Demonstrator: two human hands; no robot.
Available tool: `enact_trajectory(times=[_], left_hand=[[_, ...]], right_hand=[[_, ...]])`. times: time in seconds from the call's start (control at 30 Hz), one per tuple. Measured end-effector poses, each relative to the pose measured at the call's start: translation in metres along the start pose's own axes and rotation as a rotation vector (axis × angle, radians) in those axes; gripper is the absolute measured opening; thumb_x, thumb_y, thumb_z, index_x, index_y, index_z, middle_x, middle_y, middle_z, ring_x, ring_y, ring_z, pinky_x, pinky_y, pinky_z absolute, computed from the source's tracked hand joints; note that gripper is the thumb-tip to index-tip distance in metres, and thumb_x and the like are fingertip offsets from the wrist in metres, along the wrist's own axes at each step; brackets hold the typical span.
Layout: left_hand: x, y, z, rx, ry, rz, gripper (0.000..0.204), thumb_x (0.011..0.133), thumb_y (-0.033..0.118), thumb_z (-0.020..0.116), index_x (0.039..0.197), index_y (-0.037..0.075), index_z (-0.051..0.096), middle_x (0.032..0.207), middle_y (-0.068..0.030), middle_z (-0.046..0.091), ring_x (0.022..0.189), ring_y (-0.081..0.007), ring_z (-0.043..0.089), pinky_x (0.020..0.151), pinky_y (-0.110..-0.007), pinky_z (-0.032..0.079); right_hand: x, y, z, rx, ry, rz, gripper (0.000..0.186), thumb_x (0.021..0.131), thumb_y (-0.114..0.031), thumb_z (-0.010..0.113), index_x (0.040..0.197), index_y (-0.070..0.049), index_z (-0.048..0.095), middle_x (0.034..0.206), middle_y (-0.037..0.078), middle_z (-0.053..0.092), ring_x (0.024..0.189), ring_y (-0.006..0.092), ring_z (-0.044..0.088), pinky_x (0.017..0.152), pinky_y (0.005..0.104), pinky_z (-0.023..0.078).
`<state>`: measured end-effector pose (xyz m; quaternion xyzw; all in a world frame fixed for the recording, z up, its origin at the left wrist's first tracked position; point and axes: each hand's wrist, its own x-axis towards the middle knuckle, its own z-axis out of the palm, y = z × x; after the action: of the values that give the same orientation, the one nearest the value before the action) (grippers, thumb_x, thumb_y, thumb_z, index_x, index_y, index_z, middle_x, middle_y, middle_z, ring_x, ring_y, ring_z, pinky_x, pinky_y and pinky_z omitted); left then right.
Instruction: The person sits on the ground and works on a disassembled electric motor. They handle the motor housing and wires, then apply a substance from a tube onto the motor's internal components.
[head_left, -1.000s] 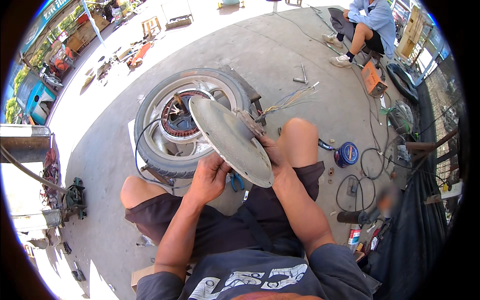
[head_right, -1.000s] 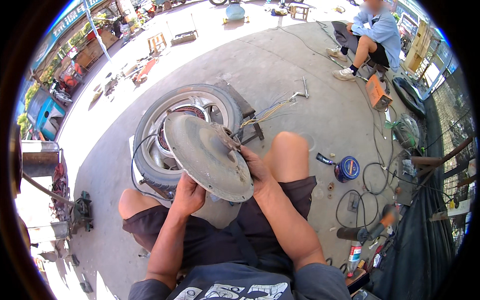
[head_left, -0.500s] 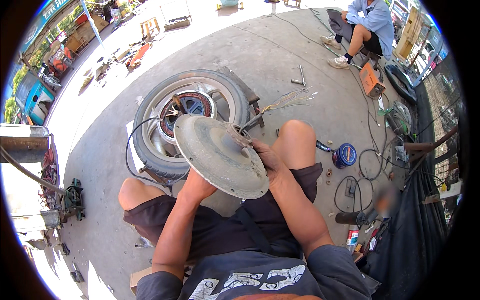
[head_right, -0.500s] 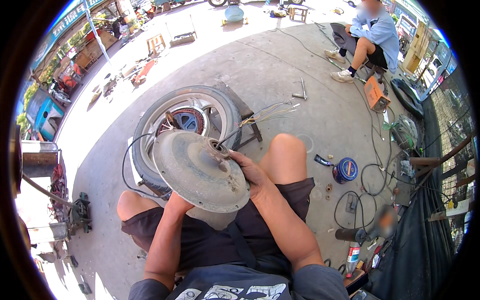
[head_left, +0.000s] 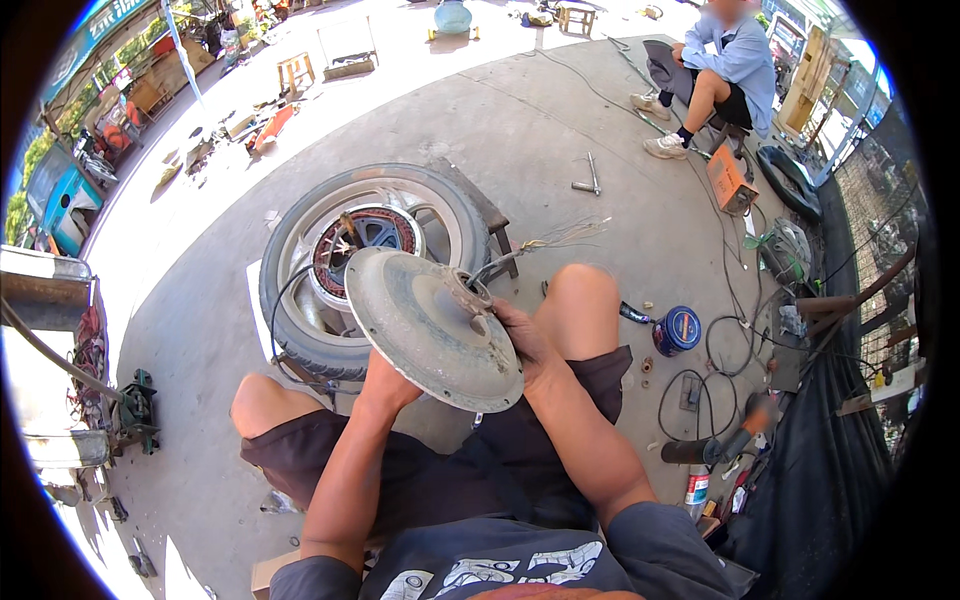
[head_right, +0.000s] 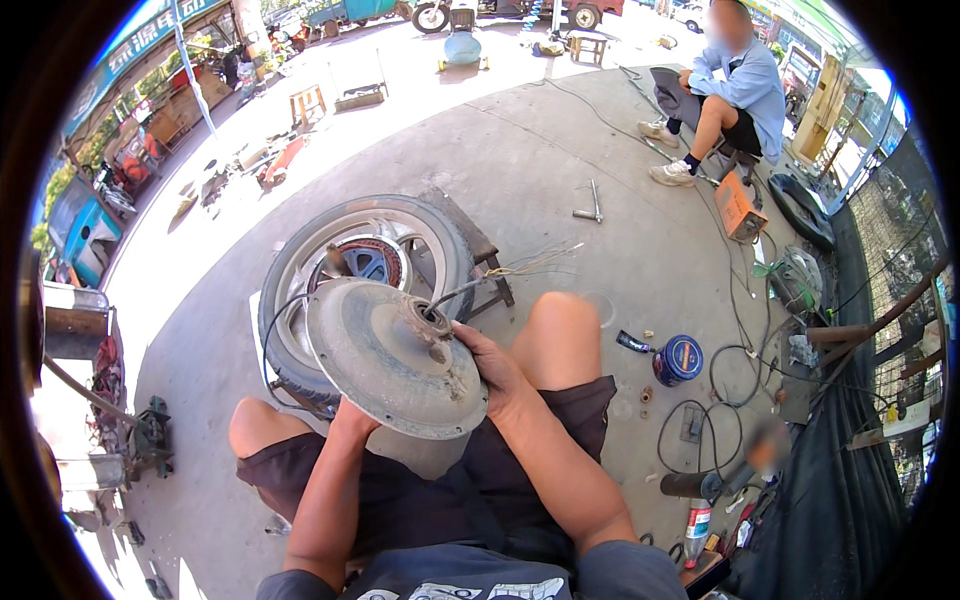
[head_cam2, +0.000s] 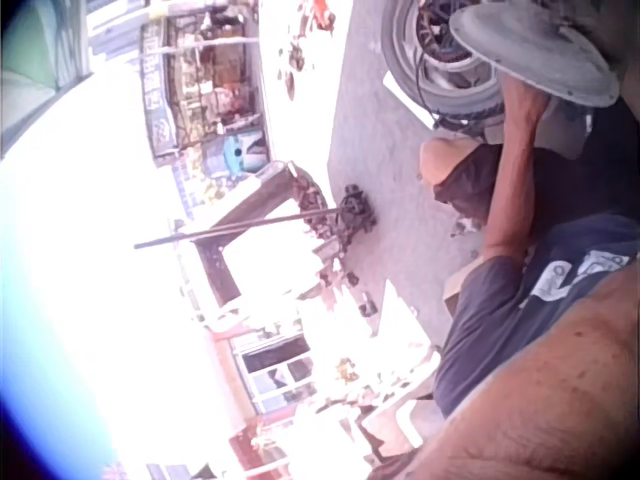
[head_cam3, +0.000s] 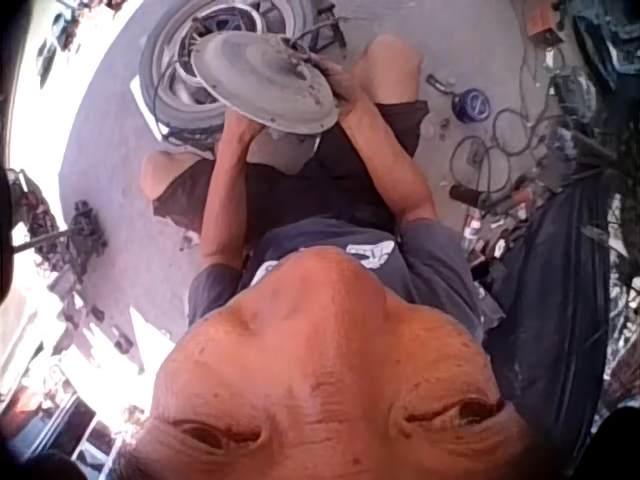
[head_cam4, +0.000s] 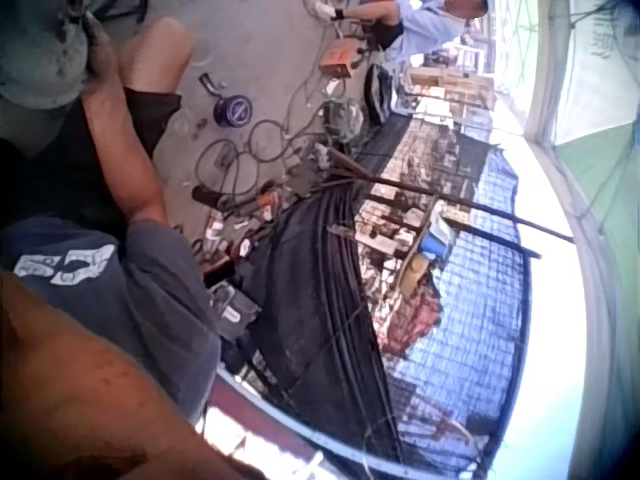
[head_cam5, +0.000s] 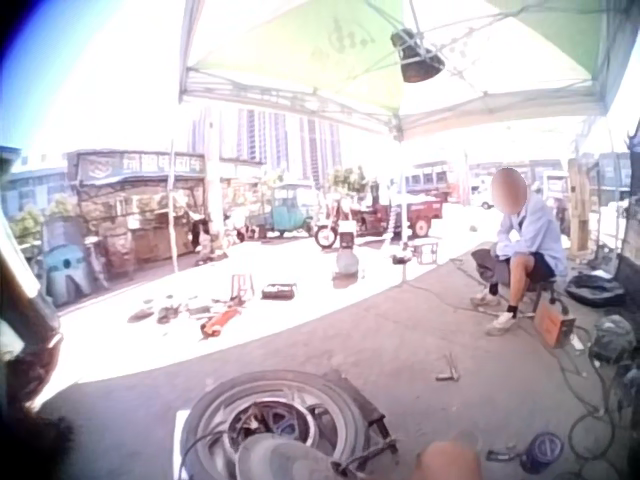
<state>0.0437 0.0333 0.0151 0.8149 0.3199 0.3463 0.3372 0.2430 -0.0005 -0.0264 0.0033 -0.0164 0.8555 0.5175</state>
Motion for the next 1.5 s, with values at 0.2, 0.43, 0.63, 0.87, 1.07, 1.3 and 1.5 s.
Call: enact_trajectory(times=[0.2,0.43,0.63,0.87,1.07,1.3,1.5], left_hand=[[0.008,0.004,0.004,-0.05,0.094,0.046,0.023,0.082,0.005,0.063,0.103,-0.004,0.067,0.101,-0.0241,0.069,0.096,-0.0428,0.064,0.086,-0.044,0.05],[0.02,0.014,0.009,-0.066,0.185,0.08,0.018,0.085,-0.001,0.056,0.099,-0.003,0.067,0.091,-0.0226,0.07,0.084,-0.0409,0.067,0.076,-0.042,0.053],[0.029,0.01,0.011,-0.055,0.151,0.091,0.018,0.087,-0.001,0.055,0.098,-0.005,0.068,0.083,-0.0216,0.071,0.073,-0.0375,0.069,0.068,-0.039,0.053],[0.032,0.009,0.008,-0.194,0.106,-0.026,0.021,0.091,-0.002,0.049,0.1,-0.007,0.067,0.086,-0.0179,0.073,0.077,-0.0229,0.069,0.073,-0.037,0.053],[0.033,0.013,0.007,-0.268,0.093,-0.032,0.021,0.093,0.0,0.052,0.106,-0.008,0.066,0.096,-0.0187,0.073,0.091,-0.0229,0.068,0.083,-0.036,0.052],[0.033,0.014,0.01,-0.212,0.106,0.021,0.02,0.094,0.001,0.055,0.109,-0.008,0.065,0.094,-0.017,0.074,0.09,-0.0215,0.069,0.082,-0.035,0.052],[0.04,0.019,0.019,-0.128,0.204,0.097,0.016,0.094,0.001,0.053,0.098,-0.006,0.067,0.087,-0.0185,0.072,0.078,-0.0311,0.069,0.075,-0.037,0.053]], right_hand=[[0.0,-0.005,0.001,0.016,-0.019,-0.028,0.043,0.104,-0.028,0.047,0.134,0.001,0.055,0.128,0.022,0.064,0.114,0.031,0.066,0.099,0.0489,0.055],[0.002,-0.013,-0.01,0.03,-0.009,-0.047,0.043,0.104,-0.029,0.047,0.135,-0.001,0.055,0.129,0.022,0.063,0.113,0.0314,0.066,0.098,0.0501,0.055],[-0.004,-0.021,0.008,0.034,-0.047,-0.037,0.042,0.103,-0.029,0.048,0.132,0.001,0.057,0.127,0.022,0.064,0.112,0.0317,0.067,0.097,0.0486,0.056],[0.002,-0.035,0.009,-0.002,-0.007,-0.066,0.043,0.104,-0.03,0.045,0.13,0.002,0.057,0.126,0.023,0.064,0.11,0.0325,0.068,0.096,0.0477,0.056],[0.008,-0.043,0.02,-0.053,0.022,-0.063,0.043,0.105,-0.03,0.045,0.129,0.003,0.057,0.123,0.023,0.066,0.108,0.0319,0.069,0.095,0.0459,0.057],[0.01,-0.042,0.005,-0.016,0.03,-0.087,0.042,0.105,-0.03,0.045,0.127,0.003,0.058,0.122,0.023,0.066,0.104,0.0314,0.07,0.094,0.0454,0.058],[0.012,-0.038,0.004,-0.034,0.114,-0.109,0.042,0.104,-0.029,0.046,0.128,0.003,0.058,0.12,0.024,0.067,0.104,0.0322,0.07,0.092,0.0463,0.059]])
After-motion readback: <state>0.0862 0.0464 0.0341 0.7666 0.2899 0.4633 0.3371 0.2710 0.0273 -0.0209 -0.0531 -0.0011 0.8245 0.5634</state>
